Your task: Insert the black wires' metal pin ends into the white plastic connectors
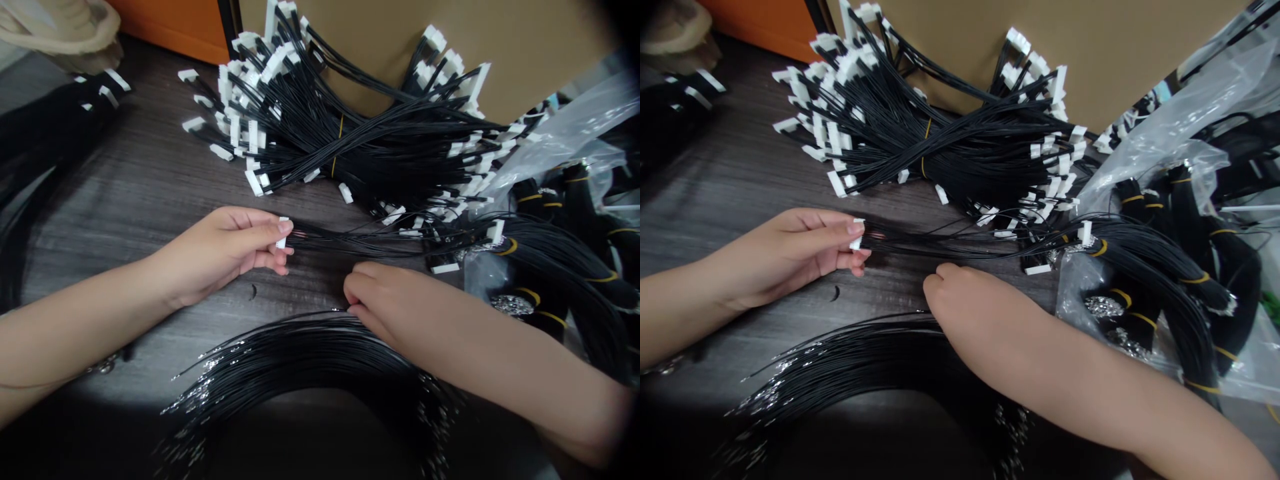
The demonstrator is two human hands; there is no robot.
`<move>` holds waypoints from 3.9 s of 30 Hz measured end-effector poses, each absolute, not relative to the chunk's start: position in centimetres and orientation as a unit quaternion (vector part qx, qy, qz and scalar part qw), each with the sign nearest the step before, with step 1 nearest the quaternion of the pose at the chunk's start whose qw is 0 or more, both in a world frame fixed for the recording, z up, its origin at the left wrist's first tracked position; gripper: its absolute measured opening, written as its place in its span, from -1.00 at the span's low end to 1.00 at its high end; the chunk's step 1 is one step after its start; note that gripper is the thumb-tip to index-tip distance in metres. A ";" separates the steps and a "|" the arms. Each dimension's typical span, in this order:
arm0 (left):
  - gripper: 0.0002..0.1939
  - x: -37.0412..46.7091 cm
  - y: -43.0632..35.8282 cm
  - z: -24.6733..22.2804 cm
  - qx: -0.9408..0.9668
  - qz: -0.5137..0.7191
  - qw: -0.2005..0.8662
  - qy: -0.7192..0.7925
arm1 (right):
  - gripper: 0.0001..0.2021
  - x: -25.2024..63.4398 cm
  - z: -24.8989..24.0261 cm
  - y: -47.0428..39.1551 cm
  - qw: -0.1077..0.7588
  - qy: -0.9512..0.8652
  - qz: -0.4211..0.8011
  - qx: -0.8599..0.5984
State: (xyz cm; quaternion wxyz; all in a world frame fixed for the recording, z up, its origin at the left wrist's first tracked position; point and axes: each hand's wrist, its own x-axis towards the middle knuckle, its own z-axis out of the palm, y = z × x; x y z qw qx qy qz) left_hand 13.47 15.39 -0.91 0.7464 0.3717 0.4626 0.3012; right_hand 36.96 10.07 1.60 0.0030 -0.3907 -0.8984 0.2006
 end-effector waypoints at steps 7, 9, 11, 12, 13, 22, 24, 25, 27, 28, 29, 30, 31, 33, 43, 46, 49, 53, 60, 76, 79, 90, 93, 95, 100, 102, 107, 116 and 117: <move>-0.88 13.7 15.4 -0.9 0.366 0.306 0.749 0.460 | -0.87 36.9 1.7 9.9 0.002 -0.902 0.174 -0.396; -0.88 13.7 15.4 -0.8 0.364 0.305 0.750 0.461 | -0.86 37.0 1.5 9.9 0.008 -0.902 0.183 -0.391; -0.87 13.7 15.4 -0.8 0.364 0.303 0.750 0.460 | -0.85 37.0 1.2 9.9 0.007 -0.905 0.190 -0.381; -0.87 13.7 15.4 -0.8 0.365 0.303 0.751 0.460 | -0.84 37.0 1.1 9.9 0.006 -0.907 0.191 -0.375; -0.87 13.7 15.4 -0.8 0.366 0.304 0.751 0.459 | -0.84 37.0 1.0 9.9 0.004 -0.909 0.190 -0.371; -0.75 13.8 14.9 -0.8 0.381 0.317 0.718 0.489 | -0.81 36.3 2.7 10.0 -0.014 -0.905 0.148 -0.398; -0.78 13.9 14.9 -0.8 0.373 0.317 0.721 0.490 | -0.83 35.9 2.8 10.2 -0.037 -0.891 0.152 -0.425; -0.80 13.9 14.9 -0.7 0.366 0.316 0.726 0.488 | -0.85 35.7 2.7 10.3 -0.053 -0.884 0.158 -0.437; -0.83 13.9 15.1 -0.5 0.354 0.312 0.737 0.485 | -0.86 35.6 2.4 10.5 -0.075 -0.878 0.183 -0.435; -0.85 13.9 15.2 -0.4 0.350 0.310 0.740 0.483 | -0.85 35.6 2.2 10.5 -0.077 -0.880 0.197 -0.425; -0.87 13.9 15.2 -0.4 0.349 0.309 0.743 0.480 | -0.84 35.7 2.1 10.6 -0.073 -0.883 0.211 -0.413; -0.88 13.8 15.3 -0.3 0.348 0.308 0.745 0.478 | -0.82 35.8 2.1 10.6 -0.066 -0.887 0.217 -0.401; -0.89 13.8 15.3 -0.3 0.348 0.307 0.747 0.476 | -0.81 35.9 2.1 10.5 -0.062 -0.892 0.217 -0.392; -0.90 13.7 15.3 -0.3 0.345 0.308 0.750 0.473 | -0.81 36.0 2.5 10.2 -0.065 -0.901 0.197 -0.380; -0.77 13.5 15.6 -0.8 0.371 0.297 0.742 0.473 | -0.86 36.0 1.1 10.3 -0.025 -0.913 0.150 -0.378; -0.81 13.5 15.6 -0.9 0.368 0.303 0.744 0.468 | -0.85 35.9 1.0 10.5 -0.024 -0.913 0.173 -0.368; -0.84 13.5 15.6 -0.8 0.362 0.305 0.747 0.467 | -0.83 35.7 1.6 10.4 -0.033 -0.922 0.152 -0.356; -0.84 13.4 15.5 -0.7 0.362 0.308 0.744 0.469 | -0.84 35.8 2.4 10.6 -0.013 -0.911 0.198 -0.362; -0.81 13.6 15.1 -0.6 0.404 0.284 0.725 0.480 | -0.86 36.6 4.7 11.2 0.013 -0.869 0.295 -0.397; -0.88 14.7 13.1 -0.1 0.424 0.289 0.739 0.435 | -0.85 32.2 2.3 10.8 0.136 -0.890 0.038 -0.434; -0.88 14.7 13.0 -0.5 0.412 0.295 0.748 0.428 | -0.86 32.2 2.1 10.8 0.154 -0.889 0.020 -0.432; -0.88 14.3 13.4 -1.2 0.372 0.296 0.785 0.397 | -0.82 32.3 2.1 10.8 0.110 -0.882 -0.007 -0.458; -0.89 14.5 13.4 -1.1 0.379 0.294 0.781 0.401 | -0.82 32.3 2.1 10.8 0.100 -0.882 0.001 -0.460; -0.91 14.6 13.4 -1.1 0.387 0.293 0.773 0.407 | -0.79 32.2 2.0 10.8 0.098 -0.881 0.005 -0.462; -0.90 14.7 13.2 -1.0 0.394 0.298 0.760 0.421 | -0.71 32.0 1.8 10.9 0.085 -0.883 -0.006 -0.461; -0.90 14.7 13.2 -1.0 0.390 0.300 0.762 0.421 | -0.72 32.0 1.7 11.0 0.090 -0.883 0.000 -0.461; -0.89 14.5 13.3 -1.2 0.385 0.301 0.770 0.410 | -0.80 32.3 1.3 11.3 0.118 -0.873 0.036 -0.472; -0.89 14.5 13.4 -1.2 0.368 0.296 0.779 0.412 | -0.83 32.5 1.4 11.7 0.134 -0.870 0.046 -0.473; -0.89 14.5 13.4 -1.3 0.370 0.298 0.777 0.412 | -0.83 32.5 1.4 11.6 0.131 -0.870 0.049 -0.472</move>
